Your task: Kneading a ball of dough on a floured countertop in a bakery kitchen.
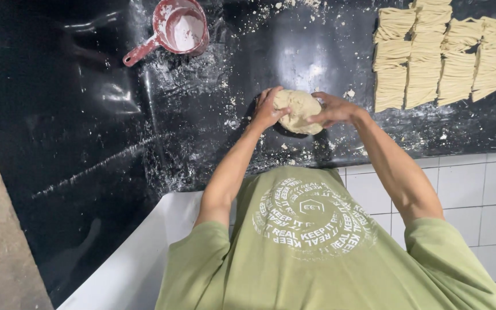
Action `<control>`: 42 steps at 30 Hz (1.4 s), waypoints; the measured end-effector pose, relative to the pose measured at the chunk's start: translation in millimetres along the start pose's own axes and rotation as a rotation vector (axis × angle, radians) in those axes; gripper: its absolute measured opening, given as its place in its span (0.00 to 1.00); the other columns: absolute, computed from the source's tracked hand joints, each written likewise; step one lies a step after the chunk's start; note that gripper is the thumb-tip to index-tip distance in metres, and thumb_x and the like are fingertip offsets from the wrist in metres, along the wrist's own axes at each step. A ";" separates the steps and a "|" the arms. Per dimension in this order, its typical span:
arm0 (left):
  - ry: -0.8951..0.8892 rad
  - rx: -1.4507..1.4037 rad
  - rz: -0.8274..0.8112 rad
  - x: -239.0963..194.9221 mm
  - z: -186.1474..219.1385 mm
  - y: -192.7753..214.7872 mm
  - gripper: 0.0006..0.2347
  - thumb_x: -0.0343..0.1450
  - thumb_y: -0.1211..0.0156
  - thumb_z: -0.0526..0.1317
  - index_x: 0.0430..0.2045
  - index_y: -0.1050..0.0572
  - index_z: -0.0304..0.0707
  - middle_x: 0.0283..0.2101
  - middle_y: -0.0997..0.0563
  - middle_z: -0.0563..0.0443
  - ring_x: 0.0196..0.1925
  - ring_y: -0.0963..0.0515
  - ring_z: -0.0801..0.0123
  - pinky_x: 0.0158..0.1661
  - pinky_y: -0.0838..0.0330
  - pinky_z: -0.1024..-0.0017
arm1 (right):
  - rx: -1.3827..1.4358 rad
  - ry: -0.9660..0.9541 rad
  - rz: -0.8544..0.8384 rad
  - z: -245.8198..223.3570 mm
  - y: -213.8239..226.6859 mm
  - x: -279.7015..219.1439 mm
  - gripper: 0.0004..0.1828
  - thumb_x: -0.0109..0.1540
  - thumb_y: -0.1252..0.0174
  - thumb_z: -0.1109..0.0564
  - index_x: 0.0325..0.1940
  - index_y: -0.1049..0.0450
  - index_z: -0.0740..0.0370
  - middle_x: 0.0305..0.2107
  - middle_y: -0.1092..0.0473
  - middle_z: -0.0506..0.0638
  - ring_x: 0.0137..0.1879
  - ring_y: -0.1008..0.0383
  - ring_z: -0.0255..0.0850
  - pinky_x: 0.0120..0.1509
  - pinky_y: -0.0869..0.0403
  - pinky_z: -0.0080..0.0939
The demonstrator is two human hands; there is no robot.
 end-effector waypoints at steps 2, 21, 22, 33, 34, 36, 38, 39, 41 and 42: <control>0.028 -0.014 0.012 4.8 -0.3 -2.4 0.35 0.64 0.30 0.61 0.67 0.38 0.70 0.70 0.37 0.51 0.73 0.36 0.51 0.70 0.40 0.51 | 0.041 0.129 0.019 39.0 7.8 21.9 0.59 0.51 0.26 0.56 0.79 0.52 0.60 0.61 0.39 0.80 0.64 0.35 0.76 0.65 0.30 0.70; 0.114 0.012 0.267 37.6 -24.0 44.9 0.25 0.64 0.24 0.47 0.54 0.31 0.64 0.53 0.26 0.48 0.59 0.24 0.47 0.56 0.25 0.47 | -0.088 0.316 0.491 -40.4 -61.0 61.0 0.68 0.46 0.15 0.43 0.80 0.51 0.55 0.67 0.50 0.73 0.75 0.47 0.71 0.76 0.42 0.75; 0.117 0.012 0.272 36.3 -29.4 42.4 0.25 0.64 0.24 0.47 0.54 0.31 0.64 0.53 0.26 0.48 0.59 0.24 0.47 0.56 0.25 0.47 | -0.090 0.320 0.487 -45.0 -60.7 66.0 0.68 0.46 0.15 0.43 0.80 0.51 0.55 0.67 0.50 0.73 0.75 0.47 0.71 0.76 0.42 0.75; 0.316 -0.657 0.827 -3.2 56.5 40.2 0.21 0.73 0.53 0.53 0.52 0.24 0.39 0.58 0.21 0.38 0.60 0.22 0.50 0.58 0.31 0.60 | -0.126 0.250 0.565 -67.2 -45.3 130.7 0.41 0.50 0.33 0.37 0.64 0.28 0.53 0.56 0.30 0.57 0.55 0.25 0.51 0.53 0.22 0.49; 0.316 -0.664 0.823 4.5 45.6 29.9 0.21 0.73 0.53 0.53 0.52 0.24 0.39 0.58 0.21 0.38 0.60 0.22 0.50 0.58 0.31 0.60 | -0.131 0.245 0.569 -54.4 -43.6 145.5 0.41 0.50 0.33 0.37 0.64 0.28 0.53 0.56 0.30 0.57 0.55 0.25 0.51 0.53 0.22 0.49; 0.225 -0.533 0.909 16.7 25.1 14.2 0.14 0.75 0.49 0.52 0.46 0.19 0.55 0.47 0.16 0.52 0.53 0.17 0.59 0.58 0.26 0.63 | -0.118 0.375 0.667 -32.6 -40.6 172.8 0.30 0.50 0.25 0.37 0.54 0.22 0.43 0.44 0.27 0.53 0.55 0.25 0.57 0.60 0.26 0.57; 0.170 -0.516 0.931 23.4 15.3 9.3 0.14 0.74 0.51 0.51 0.46 0.19 0.55 0.47 0.16 0.52 0.51 0.17 0.58 0.56 0.26 0.63 | -0.102 0.389 0.688 -32.0 -42.4 177.1 0.28 0.50 0.26 0.39 0.52 0.22 0.45 0.42 0.26 0.54 0.53 0.24 0.58 0.59 0.26 0.57; 0.112 -0.497 0.956 27.8 11.2 8.2 0.15 0.74 0.53 0.49 0.46 0.19 0.55 0.46 0.15 0.52 0.50 0.16 0.56 0.54 0.25 0.64 | -0.086 0.409 0.710 -33.1 -42.4 179.9 0.26 0.50 0.27 0.41 0.49 0.21 0.48 0.41 0.25 0.54 0.51 0.23 0.58 0.57 0.25 0.57; 0.096 -0.446 0.965 32.8 7.9 8.8 0.15 0.72 0.55 0.48 0.46 0.19 0.58 0.44 0.15 0.56 0.47 0.16 0.60 0.52 0.25 0.67 | -0.104 0.426 0.730 -30.3 -39.2 186.6 0.27 0.49 0.25 0.39 0.48 0.22 0.48 0.40 0.25 0.53 0.50 0.22 0.58 0.55 0.25 0.57; 0.074 -0.393 0.970 35.1 6.1 9.5 0.16 0.71 0.56 0.47 0.45 0.19 0.61 0.42 0.15 0.60 0.45 0.15 0.65 0.49 0.24 0.69 | -0.118 0.445 0.756 -28.9 -38.2 189.8 0.29 0.49 0.24 0.37 0.47 0.22 0.48 0.39 0.25 0.53 0.49 0.22 0.57 0.54 0.25 0.57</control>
Point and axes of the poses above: each hand's wrist, its own x-axis towards the middle knuckle, its own y-axis out of the back of the hand, z = x × y, the point moved 3 cm from there along x, towards the middle knuckle
